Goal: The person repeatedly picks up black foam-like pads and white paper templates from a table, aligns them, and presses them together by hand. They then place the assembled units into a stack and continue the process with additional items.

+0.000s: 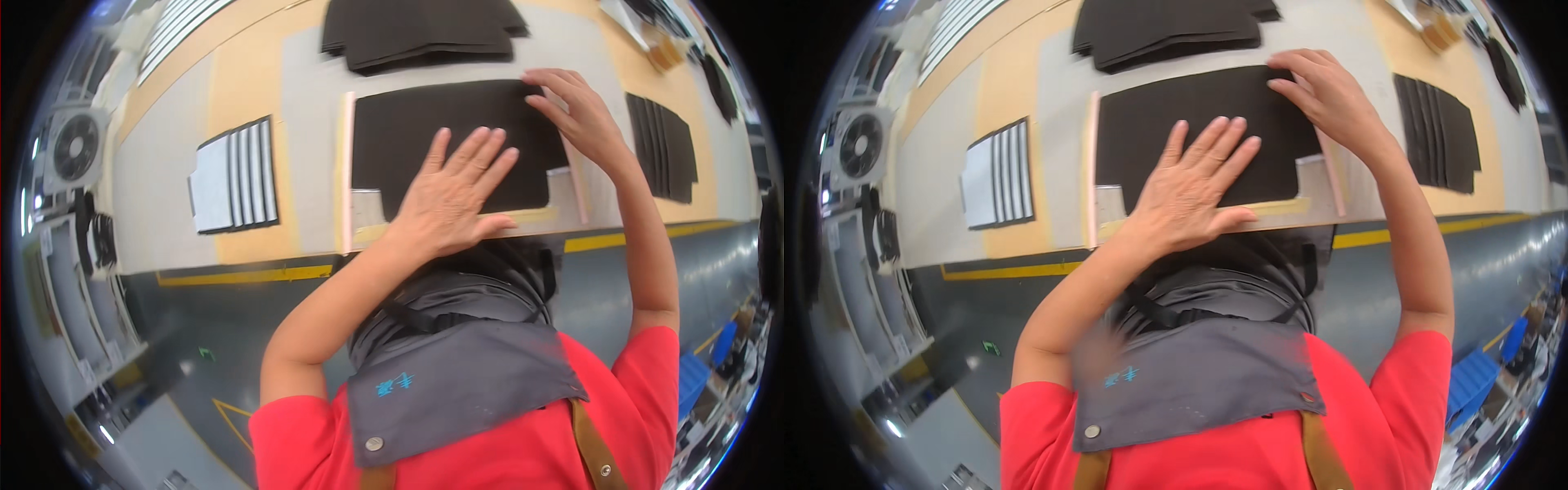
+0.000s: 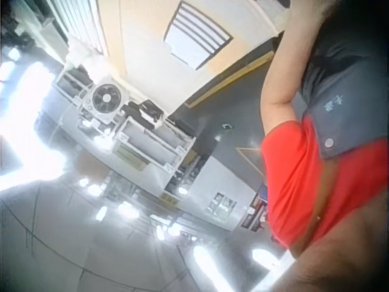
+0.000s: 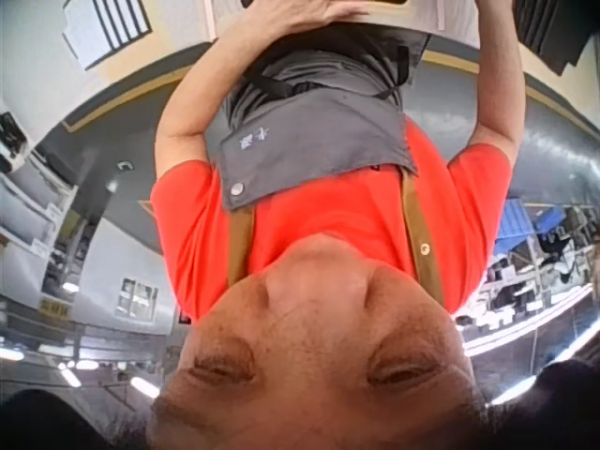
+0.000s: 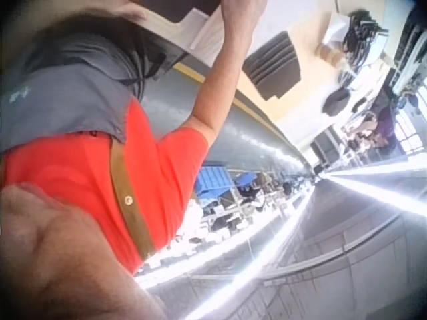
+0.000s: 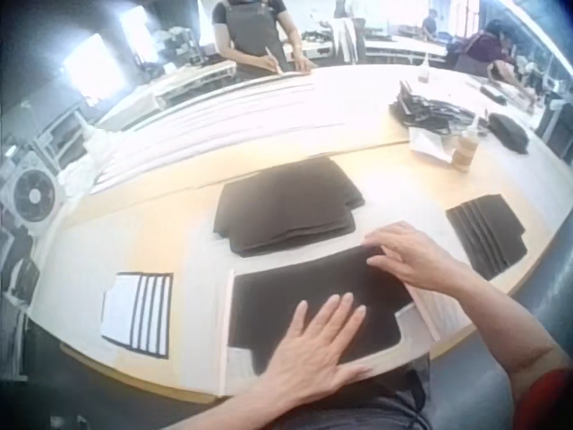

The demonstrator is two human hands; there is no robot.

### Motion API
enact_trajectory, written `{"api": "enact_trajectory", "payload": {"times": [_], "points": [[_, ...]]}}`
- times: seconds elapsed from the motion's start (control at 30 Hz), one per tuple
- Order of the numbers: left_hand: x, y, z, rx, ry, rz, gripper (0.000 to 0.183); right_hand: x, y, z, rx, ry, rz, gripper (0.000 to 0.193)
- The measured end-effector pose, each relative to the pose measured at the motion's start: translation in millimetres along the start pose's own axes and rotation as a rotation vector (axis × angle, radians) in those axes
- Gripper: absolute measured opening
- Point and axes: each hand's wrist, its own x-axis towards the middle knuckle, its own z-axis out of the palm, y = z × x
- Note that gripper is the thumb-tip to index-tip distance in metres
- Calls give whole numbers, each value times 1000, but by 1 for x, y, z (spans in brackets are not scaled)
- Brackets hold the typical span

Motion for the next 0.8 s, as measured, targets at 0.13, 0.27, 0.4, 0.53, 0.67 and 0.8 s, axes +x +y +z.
{"api": "enact_trajectory", "payload": {"times": [0.13,0.27,0.4,0.53,0.67,0.8], "points": [[-7,-3,0,-40,67,7,93,13,2,2,-87,-47,-51,28],[-19,-13,-12,7,130,-59,94,23,8,1,-129,-101,-63,31],[-26,-43,-20,70,149,-187,91,32,3,-5,-138,-201,36,31],[-29,-54,-15,73,119,-240,88,44,5,-10,-152,-288,86,29],[-31,-53,-14,63,119,-249,87,56,9,-9,-61,-364,174,27],[-29,-53,-12,78,131,-266,86,58,15,-8,-91,-328,158,30]]}}
